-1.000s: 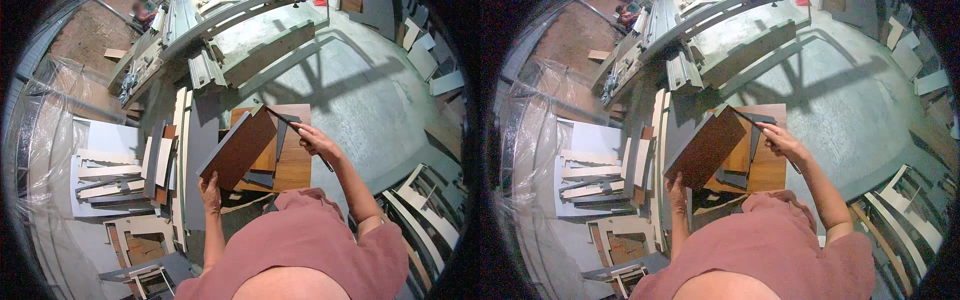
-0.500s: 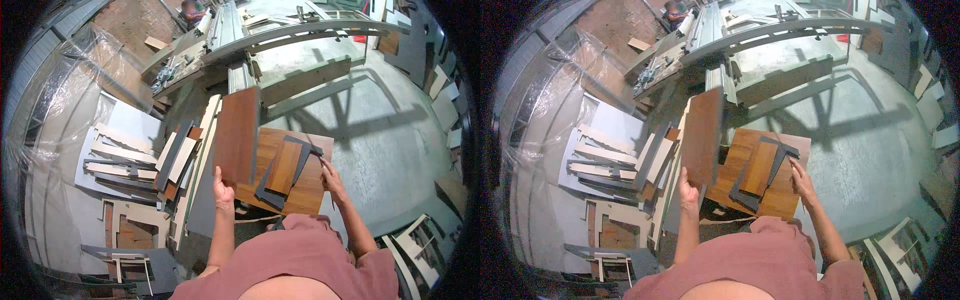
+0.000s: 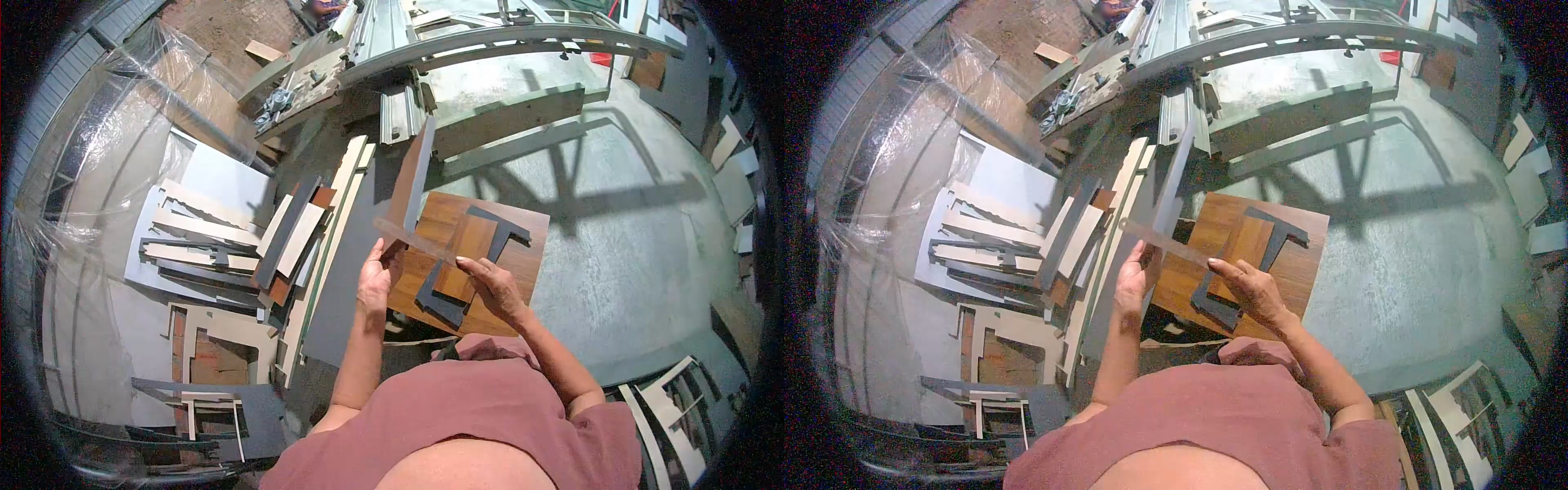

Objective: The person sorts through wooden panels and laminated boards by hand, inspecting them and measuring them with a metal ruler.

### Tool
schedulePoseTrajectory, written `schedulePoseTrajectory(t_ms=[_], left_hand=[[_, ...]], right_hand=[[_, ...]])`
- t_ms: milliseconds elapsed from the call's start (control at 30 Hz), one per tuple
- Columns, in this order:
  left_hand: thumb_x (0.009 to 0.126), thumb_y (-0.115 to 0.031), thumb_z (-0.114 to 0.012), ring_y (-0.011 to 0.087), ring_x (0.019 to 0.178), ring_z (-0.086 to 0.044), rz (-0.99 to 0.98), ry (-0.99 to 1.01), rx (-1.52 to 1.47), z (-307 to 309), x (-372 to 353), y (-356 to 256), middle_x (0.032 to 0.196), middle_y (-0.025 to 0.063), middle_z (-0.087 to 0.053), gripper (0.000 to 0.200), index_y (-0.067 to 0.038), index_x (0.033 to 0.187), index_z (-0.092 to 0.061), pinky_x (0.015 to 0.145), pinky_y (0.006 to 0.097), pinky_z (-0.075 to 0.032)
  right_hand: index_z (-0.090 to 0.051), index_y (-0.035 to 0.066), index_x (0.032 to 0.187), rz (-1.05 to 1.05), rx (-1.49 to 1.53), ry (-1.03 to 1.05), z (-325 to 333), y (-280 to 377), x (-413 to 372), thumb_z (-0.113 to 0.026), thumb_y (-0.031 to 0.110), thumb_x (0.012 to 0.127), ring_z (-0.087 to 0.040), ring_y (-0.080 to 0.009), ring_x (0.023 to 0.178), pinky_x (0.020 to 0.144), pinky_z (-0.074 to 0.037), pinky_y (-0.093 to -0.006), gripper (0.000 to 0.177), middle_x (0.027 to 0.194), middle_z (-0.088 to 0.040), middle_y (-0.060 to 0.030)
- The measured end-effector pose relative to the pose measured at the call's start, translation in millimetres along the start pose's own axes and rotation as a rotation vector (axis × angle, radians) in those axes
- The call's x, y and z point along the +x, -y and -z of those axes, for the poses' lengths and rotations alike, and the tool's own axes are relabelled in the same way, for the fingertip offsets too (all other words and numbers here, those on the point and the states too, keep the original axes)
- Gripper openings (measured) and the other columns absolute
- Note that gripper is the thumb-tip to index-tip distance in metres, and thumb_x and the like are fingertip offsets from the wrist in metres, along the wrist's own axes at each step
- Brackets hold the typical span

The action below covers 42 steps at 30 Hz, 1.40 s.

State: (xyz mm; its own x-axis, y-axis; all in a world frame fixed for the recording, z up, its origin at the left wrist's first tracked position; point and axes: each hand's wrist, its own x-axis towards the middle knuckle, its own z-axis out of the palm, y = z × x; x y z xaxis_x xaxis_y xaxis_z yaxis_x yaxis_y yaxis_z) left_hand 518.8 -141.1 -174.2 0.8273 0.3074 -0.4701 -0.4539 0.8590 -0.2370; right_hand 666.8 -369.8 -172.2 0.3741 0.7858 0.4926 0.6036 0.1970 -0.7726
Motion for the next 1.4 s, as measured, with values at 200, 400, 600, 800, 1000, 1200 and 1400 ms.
schedulePoseTrajectory(t_ms=[200, 400, 600, 800, 1000, 1200, 1400], left_hand=[[0.086, -0.019, -0.053, 0.0264, 0.088, -0.059, 0.268, 0.201, 0.290, 14, -11, 5, 0.096, 0.0163, -0.060, 0.028, 0.004, 0.100, -0.052, 0.071, 0.0375, -0.055], [0.084, -0.008, -0.053, 0.0263, 0.097, -0.056, -0.018, -0.052, 0.365, 11, -48, 28, 0.105, 0.0145, -0.056, 0.023, 0.002, 0.105, -0.050, 0.083, 0.0376, -0.050], [0.079, -0.016, -0.060, 0.0212, 0.088, -0.058, -0.430, -0.107, 1.115, 11, -57, 27, 0.102, 0.0108, -0.056, 0.037, -0.001, 0.111, -0.047, 0.079, 0.0373, -0.048], [0.078, -0.017, -0.060, 0.0161, 0.081, -0.057, -0.585, -0.308, 1.936, 18, 2, 2, 0.087, 0.0096, -0.060, 0.028, 0.000, 0.098, -0.055, 0.070, 0.0288, -0.046], [0.075, -0.026, -0.061, 0.0285, 0.089, -0.059, -0.591, -0.203, 2.467, 34, 57, -6, 0.092, 0.0170, -0.062, 0.036, -0.001, 0.099, -0.056, 0.075, 0.0376, -0.045], [0.074, -0.028, -0.063, 0.0334, 0.094, -0.056, -0.523, -0.184, 2.602, 32, 103, -10, 0.099, 0.0208, -0.059, 0.042, 0.001, 0.103, -0.054, 0.078, 0.0403, -0.045], [0.072, -0.027, -0.066, 0.0314, 0.096, -0.056, -0.563, -0.121, 2.595, 40, 118, -37, 0.102, 0.0205, -0.058, 0.049, 0.002, 0.109, -0.051, 0.079, 0.0389, -0.045]], right_hand=[[-0.048, 0.015, 0.120, -0.023, -0.036, 0.004, 12, -29, 3, -0.051, -0.002, 0.080, -0.058, -0.0240, 0.079, 0.066, -0.047, -0.0320, 0.043, 0.096, -0.057, -0.0102], [-0.043, 0.010, 0.125, -0.526, -0.170, -0.388, 48, -102, 1, -0.039, 0.013, 0.091, -0.055, -0.0164, 0.089, 0.075, -0.042, -0.0260, 0.035, 0.103, -0.058, -0.0078], [-0.044, 0.013, 0.125, -0.668, -0.085, -0.416, 68, -126, -45, -0.038, 0.024, 0.091, -0.045, -0.0249, 0.116, 0.093, -0.036, -0.0328, 0.037, 0.125, -0.047, -0.0097], [-0.043, 0.013, 0.126, -0.679, -0.047, -0.387, 58, -115, -67, -0.038, 0.024, 0.091, -0.045, -0.0233, 0.116, 0.093, -0.036, -0.0319, 0.037, 0.124, -0.048, -0.0112], [-0.043, 0.013, 0.126, -0.745, 0.069, -0.251, 46, -78, -65, -0.039, 0.019, 0.090, -0.046, -0.0199, 0.115, 0.092, -0.037, -0.0298, 0.037, 0.122, -0.050, -0.0108], [-0.044, 0.013, 0.125, -0.671, 0.040, -0.243, 36, -81, -78, -0.041, 0.019, 0.090, -0.049, -0.0203, 0.111, 0.089, -0.039, -0.0302, 0.036, 0.120, -0.052, -0.0107], [-0.044, 0.014, 0.125, -0.699, -0.037, -0.293, 40, -83, -91, -0.042, 0.025, 0.090, -0.055, -0.0193, 0.101, 0.084, -0.041, -0.0295, 0.037, 0.118, -0.054, -0.0091]])
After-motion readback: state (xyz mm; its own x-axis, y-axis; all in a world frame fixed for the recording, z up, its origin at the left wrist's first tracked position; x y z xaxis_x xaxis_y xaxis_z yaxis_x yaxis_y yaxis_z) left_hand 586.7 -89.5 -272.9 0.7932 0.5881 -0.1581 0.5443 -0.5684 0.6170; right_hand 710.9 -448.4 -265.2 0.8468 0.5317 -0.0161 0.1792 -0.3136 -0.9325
